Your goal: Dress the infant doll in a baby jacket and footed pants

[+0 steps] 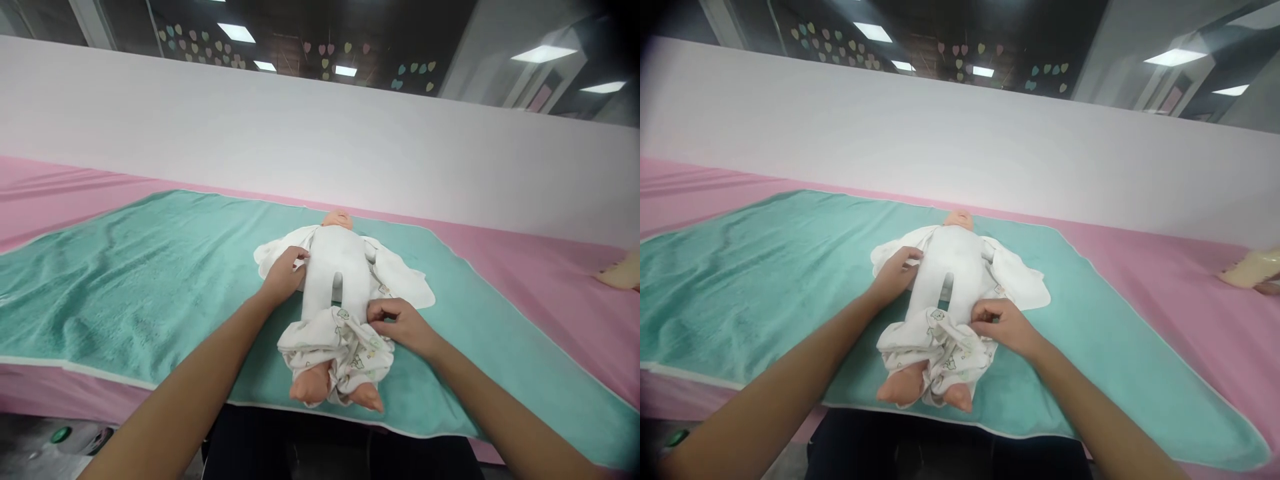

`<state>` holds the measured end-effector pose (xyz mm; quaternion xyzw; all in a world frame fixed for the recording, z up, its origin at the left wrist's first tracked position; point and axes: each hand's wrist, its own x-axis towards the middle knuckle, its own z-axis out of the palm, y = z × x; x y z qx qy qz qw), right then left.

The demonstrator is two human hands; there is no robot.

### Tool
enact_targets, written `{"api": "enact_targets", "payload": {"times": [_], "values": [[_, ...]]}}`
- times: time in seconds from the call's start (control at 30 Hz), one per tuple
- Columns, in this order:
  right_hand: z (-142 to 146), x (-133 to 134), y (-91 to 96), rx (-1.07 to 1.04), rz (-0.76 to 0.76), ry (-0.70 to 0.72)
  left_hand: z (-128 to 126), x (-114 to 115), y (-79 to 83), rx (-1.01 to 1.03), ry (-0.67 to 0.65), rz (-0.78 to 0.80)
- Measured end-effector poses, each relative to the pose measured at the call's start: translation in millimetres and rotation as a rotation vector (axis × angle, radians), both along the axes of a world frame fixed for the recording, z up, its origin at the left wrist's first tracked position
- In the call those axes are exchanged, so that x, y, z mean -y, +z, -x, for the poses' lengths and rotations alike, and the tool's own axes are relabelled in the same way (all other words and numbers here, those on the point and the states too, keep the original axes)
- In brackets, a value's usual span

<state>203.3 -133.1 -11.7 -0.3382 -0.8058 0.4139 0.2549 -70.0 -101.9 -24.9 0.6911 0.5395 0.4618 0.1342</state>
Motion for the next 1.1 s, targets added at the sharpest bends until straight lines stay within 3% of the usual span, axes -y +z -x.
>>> {"api": "enact_targets", "payload": {"times": [0.17, 0.27, 0.4, 0.53, 0.63, 0.73, 0.87, 1.0, 1.1], "values": [[-6, 21, 17.9, 0.06, -0.12, 0.123, -12, 9, 8.4, -0.009, -0.061, -0.111], [-2, 25, 28.5, 0.183, -0.253, 0.162, -23, 15, 12.1, -0.052, -0.162, -0.082], [9, -5, 31.8, 0.293, -0.571, -0.037, -32, 19, 12.9, -0.172, -0.304, -0.007], [20, -58, 15.3, 0.227, -0.776, -0.325, -35, 23, 12.1, -0.178, -0.309, 0.003], [21, -82, -2.7, 0.081, -0.791, -0.392, -41, 29, 15.0, -0.21, -0.36, 0.032], [20, -87, -12.6, 0.027, -0.773, -0.327, -49, 36, 21.9, -0.267, -0.451, 0.1], [28, -86, -16.0, -0.018, -0.591, -0.218, -51, 39, 28.4, -0.126, -0.475, 0.173], [30, -87, -18.7, -0.01, -0.419, -0.274, -47, 31, 23.0, 0.142, -0.282, 0.091], [23, -85, -14.9, 0.015, -0.387, -0.291, -45, 21, 13.9, 0.199, -0.076, -0.026]]}}
